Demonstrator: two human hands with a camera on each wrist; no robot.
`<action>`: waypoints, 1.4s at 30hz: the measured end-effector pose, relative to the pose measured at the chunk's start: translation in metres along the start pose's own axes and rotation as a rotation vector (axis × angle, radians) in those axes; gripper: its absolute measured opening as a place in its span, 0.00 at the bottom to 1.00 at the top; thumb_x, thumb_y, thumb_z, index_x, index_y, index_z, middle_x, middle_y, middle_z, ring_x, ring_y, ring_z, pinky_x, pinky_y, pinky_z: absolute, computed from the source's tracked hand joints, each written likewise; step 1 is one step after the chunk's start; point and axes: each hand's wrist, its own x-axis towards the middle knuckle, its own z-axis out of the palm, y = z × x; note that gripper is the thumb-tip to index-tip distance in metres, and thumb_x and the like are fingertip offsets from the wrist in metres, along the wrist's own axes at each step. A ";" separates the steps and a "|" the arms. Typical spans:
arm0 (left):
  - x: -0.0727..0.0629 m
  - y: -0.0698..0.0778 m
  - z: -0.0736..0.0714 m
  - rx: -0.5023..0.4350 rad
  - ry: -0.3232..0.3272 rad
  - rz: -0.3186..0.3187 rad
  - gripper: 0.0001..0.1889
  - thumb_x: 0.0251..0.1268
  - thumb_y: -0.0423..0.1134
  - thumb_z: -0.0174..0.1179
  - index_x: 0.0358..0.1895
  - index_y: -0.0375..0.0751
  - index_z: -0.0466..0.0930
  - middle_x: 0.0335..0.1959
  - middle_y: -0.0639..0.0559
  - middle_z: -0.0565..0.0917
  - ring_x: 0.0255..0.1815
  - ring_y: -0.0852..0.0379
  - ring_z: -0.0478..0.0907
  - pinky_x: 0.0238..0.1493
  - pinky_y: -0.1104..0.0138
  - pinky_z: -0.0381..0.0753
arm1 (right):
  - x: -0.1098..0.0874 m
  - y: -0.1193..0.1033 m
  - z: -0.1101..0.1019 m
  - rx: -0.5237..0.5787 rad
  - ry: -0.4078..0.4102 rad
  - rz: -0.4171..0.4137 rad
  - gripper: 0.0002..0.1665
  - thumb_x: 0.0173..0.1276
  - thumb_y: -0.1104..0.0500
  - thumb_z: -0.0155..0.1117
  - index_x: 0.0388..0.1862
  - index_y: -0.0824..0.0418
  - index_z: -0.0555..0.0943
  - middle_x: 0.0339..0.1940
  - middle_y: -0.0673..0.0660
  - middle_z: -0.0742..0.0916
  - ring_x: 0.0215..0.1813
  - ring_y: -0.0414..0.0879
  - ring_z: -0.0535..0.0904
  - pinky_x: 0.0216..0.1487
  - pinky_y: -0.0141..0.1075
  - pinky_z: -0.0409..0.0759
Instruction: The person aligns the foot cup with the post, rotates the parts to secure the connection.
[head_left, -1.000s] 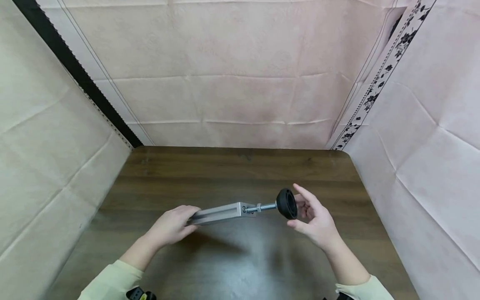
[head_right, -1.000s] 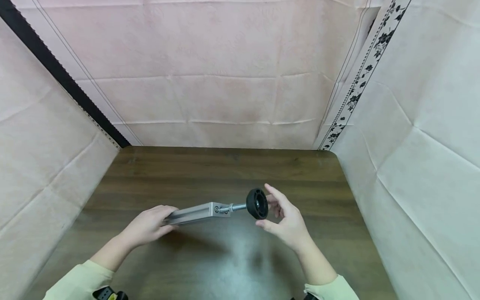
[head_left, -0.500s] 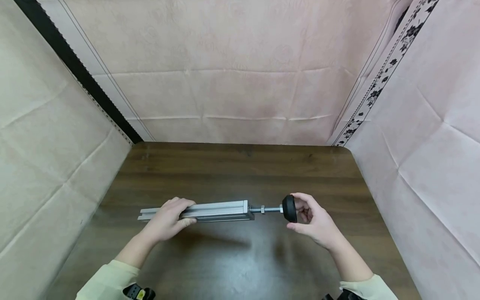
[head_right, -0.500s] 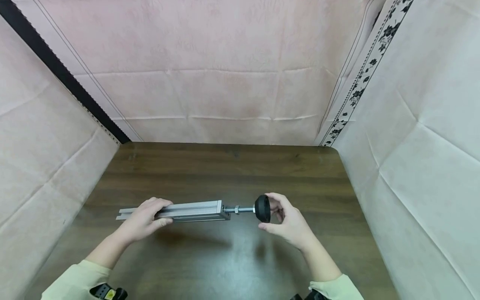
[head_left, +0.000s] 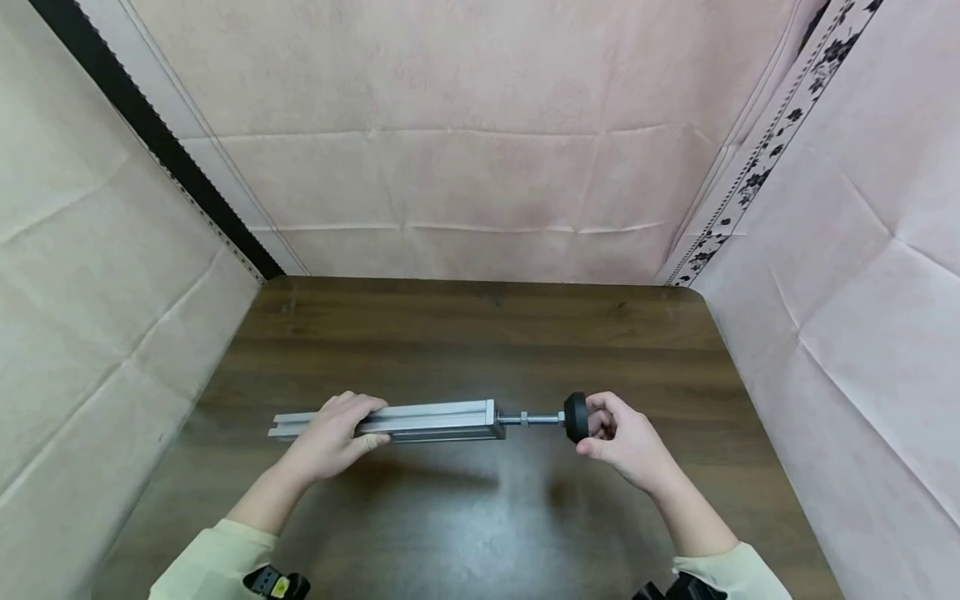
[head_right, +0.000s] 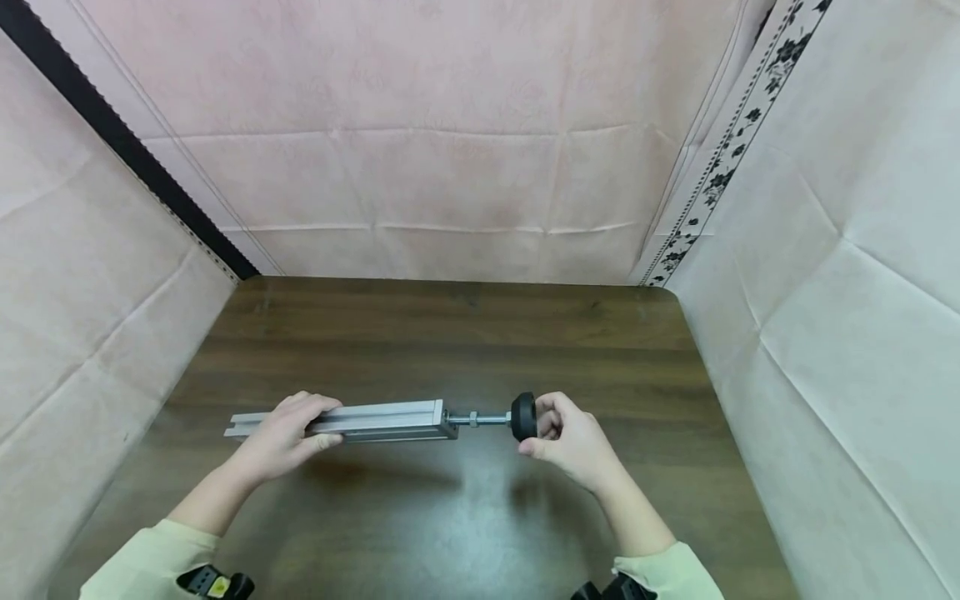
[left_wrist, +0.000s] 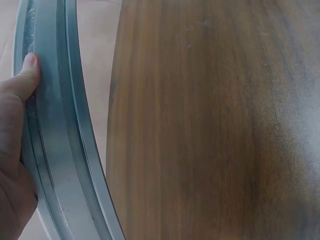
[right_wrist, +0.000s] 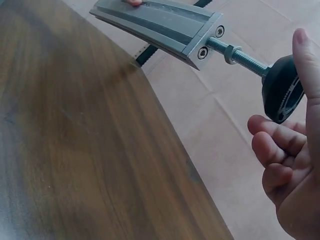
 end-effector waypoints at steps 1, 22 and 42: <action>0.000 0.000 0.000 0.001 -0.001 -0.002 0.21 0.53 0.44 0.68 0.49 0.39 0.77 0.43 0.50 0.82 0.41 0.55 0.73 0.46 0.56 0.69 | 0.000 0.001 -0.001 0.003 -0.002 -0.010 0.35 0.49 0.43 0.73 0.48 0.63 0.73 0.26 0.50 0.82 0.30 0.42 0.75 0.32 0.34 0.74; 0.001 0.001 0.000 0.048 0.007 -0.008 0.21 0.51 0.46 0.69 0.47 0.39 0.79 0.41 0.52 0.82 0.40 0.55 0.74 0.46 0.56 0.71 | -0.005 0.005 -0.007 -0.265 -0.039 -0.187 0.45 0.44 0.49 0.78 0.64 0.52 0.71 0.39 0.43 0.79 0.37 0.39 0.75 0.32 0.31 0.71; -0.003 0.000 0.000 0.058 0.060 0.005 0.22 0.49 0.46 0.70 0.46 0.39 0.79 0.41 0.50 0.83 0.39 0.53 0.74 0.44 0.57 0.70 | -0.006 0.011 -0.013 -0.285 -0.041 -0.287 0.61 0.38 0.50 0.79 0.73 0.50 0.59 0.54 0.52 0.78 0.38 0.38 0.74 0.31 0.29 0.69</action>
